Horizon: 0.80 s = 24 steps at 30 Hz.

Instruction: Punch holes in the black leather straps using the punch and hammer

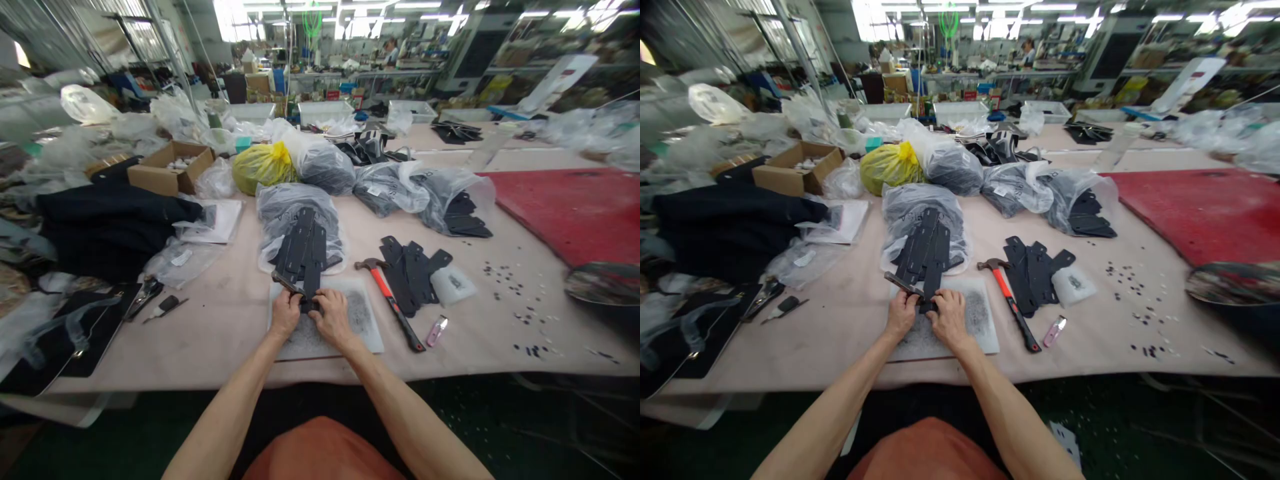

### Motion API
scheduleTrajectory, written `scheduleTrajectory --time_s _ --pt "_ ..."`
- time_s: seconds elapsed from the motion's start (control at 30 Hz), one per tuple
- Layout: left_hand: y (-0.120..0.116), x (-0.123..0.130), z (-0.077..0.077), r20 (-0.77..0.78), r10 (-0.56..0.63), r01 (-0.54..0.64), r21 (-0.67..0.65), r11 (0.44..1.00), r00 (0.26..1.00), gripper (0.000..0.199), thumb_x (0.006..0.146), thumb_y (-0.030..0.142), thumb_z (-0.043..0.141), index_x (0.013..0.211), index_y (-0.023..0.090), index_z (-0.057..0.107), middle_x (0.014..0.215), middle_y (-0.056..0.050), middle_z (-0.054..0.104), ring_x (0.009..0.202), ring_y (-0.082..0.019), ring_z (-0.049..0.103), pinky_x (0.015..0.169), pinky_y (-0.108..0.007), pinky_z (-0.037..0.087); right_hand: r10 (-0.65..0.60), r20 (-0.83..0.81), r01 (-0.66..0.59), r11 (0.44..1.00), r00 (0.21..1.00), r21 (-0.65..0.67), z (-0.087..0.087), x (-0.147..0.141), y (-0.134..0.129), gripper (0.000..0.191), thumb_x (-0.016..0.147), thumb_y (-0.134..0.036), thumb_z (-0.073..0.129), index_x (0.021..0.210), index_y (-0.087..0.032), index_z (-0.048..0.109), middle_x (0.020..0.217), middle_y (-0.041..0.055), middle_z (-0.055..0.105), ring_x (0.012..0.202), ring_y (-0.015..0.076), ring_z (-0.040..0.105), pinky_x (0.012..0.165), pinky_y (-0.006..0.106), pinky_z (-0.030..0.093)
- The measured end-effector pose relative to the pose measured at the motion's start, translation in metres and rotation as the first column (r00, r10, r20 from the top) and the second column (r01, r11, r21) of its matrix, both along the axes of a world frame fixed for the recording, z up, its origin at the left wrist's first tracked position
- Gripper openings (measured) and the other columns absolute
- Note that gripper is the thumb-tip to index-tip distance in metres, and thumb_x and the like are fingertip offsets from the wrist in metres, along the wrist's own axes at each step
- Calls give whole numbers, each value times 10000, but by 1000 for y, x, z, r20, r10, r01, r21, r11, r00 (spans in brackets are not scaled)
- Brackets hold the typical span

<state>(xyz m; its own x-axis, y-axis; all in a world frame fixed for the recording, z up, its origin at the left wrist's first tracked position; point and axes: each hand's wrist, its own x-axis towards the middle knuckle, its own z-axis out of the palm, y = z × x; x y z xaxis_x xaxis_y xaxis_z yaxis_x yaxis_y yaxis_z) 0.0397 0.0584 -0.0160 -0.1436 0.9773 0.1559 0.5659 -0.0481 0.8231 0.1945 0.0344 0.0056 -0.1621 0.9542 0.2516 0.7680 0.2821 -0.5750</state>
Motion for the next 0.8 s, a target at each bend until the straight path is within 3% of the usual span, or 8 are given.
scheduleTrajectory --time_s 0.33,0.4,0.5,0.6,0.7,0.8 --pt "0 2 0 -142 -89 90 -1 996 986 174 870 231 465 886 181 631 816 -72 695 758 -201 650 694 -281 458 -20 -90 20 1000 996 -1 -9 -3 2 84 762 -132 573 750 -206 611 1048 43 635 1045 221 502 963 413 303" --pt "0 3 0 -162 -100 100 -6 995 982 168 872 227 468 887 180 628 818 -77 698 761 -207 655 694 -285 456 -22 -160 16 999 987 -36 -5 0 1 87 780 -162 549 725 -204 603 956 34 658 983 206 534 943 394 333" --pt "-1 5 3 -152 -105 105 -4 994 983 155 874 222 478 902 182 625 832 -78 704 773 -213 661 695 -285 455 -81 -324 32 988 943 -153 12 15 -12 149 834 -266 501 761 -204 614 776 13 651 787 175 574 796 322 424" --pt "-2 5 6 -132 -106 107 -5 994 985 157 871 215 488 939 186 625 853 -75 707 786 -217 663 700 -286 456 -169 -372 81 967 913 -240 33 47 -39 229 849 -348 503 945 -200 648 754 9 648 744 174 596 728 291 452" --pt "-4 5 7 -117 -116 114 -19 993 986 149 866 218 493 903 186 634 844 -76 706 792 -219 662 709 -288 462 -328 -271 235 917 905 -322 39 99 -80 383 852 -413 499 1153 -203 610 760 18 664 762 193 631 762 313 479" --pt "-4 4 6 -88 -130 128 -25 991 988 149 863 224 494 869 184 638 857 -82 706 807 -220 662 722 -291 467 -498 -69 423 794 864 -436 26 159 -135 363 818 -535 486 891 -229 666 644 34 650 638 221 638 649 337 514"
